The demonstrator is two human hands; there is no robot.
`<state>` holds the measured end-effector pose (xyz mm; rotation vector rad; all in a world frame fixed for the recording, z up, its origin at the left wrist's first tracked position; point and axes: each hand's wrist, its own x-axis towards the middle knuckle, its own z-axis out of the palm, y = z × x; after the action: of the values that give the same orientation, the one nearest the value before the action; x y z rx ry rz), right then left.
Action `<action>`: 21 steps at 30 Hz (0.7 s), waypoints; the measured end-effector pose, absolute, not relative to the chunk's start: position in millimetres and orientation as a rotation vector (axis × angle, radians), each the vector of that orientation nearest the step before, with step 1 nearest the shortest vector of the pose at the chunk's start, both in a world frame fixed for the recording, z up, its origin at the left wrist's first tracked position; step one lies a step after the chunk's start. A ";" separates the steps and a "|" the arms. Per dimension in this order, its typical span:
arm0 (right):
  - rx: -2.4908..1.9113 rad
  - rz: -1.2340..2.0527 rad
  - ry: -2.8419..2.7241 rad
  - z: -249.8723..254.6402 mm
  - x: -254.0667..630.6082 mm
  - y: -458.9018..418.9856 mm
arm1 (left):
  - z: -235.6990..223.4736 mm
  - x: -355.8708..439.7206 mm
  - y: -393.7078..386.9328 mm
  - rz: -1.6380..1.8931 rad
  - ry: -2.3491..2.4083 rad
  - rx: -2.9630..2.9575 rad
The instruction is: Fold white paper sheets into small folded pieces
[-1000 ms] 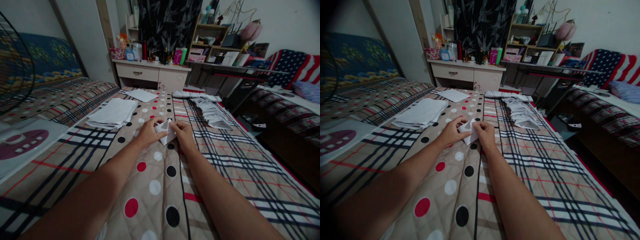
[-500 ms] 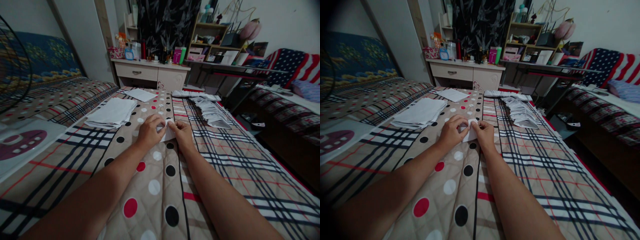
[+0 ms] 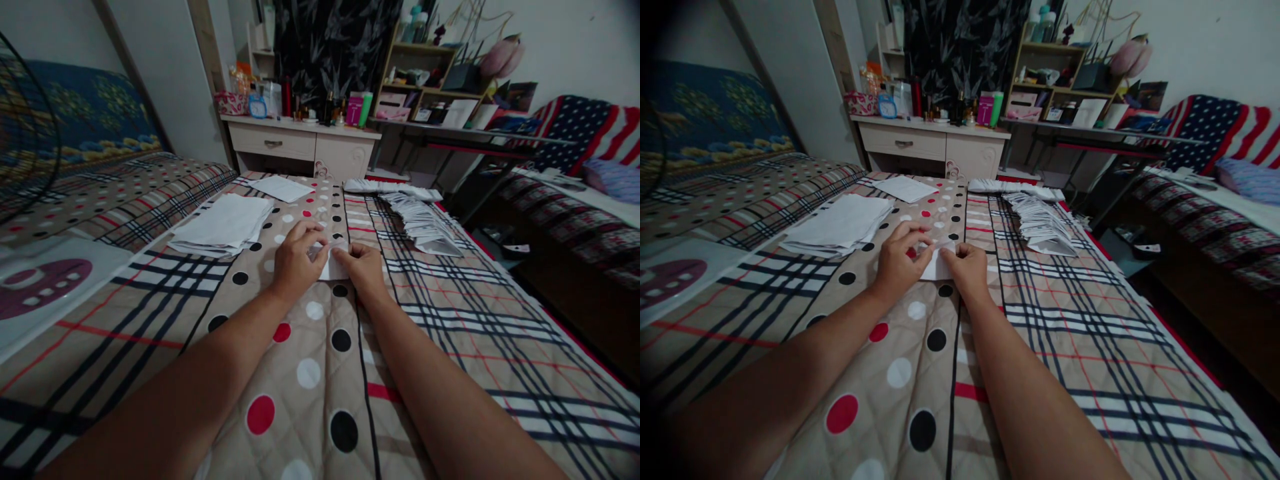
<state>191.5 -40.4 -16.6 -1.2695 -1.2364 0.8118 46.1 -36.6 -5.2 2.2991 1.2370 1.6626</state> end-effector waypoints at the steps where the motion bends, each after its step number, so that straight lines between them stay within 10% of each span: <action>1: -1.261 0.811 -1.234 -16.4 191.6 -40.5 | -5.3 45.7 -36.7 1.651 1.224 2.335; 21: -1.100 0.905 -1.310 -11.8 191.2 -44.1 | -12.6 43.4 -28.6 1.548 1.292 2.192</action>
<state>191.2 -44.1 -11.8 -1.0997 -1.3095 0.9048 43.4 -28.6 -12.6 2.1918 1.2916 1.5484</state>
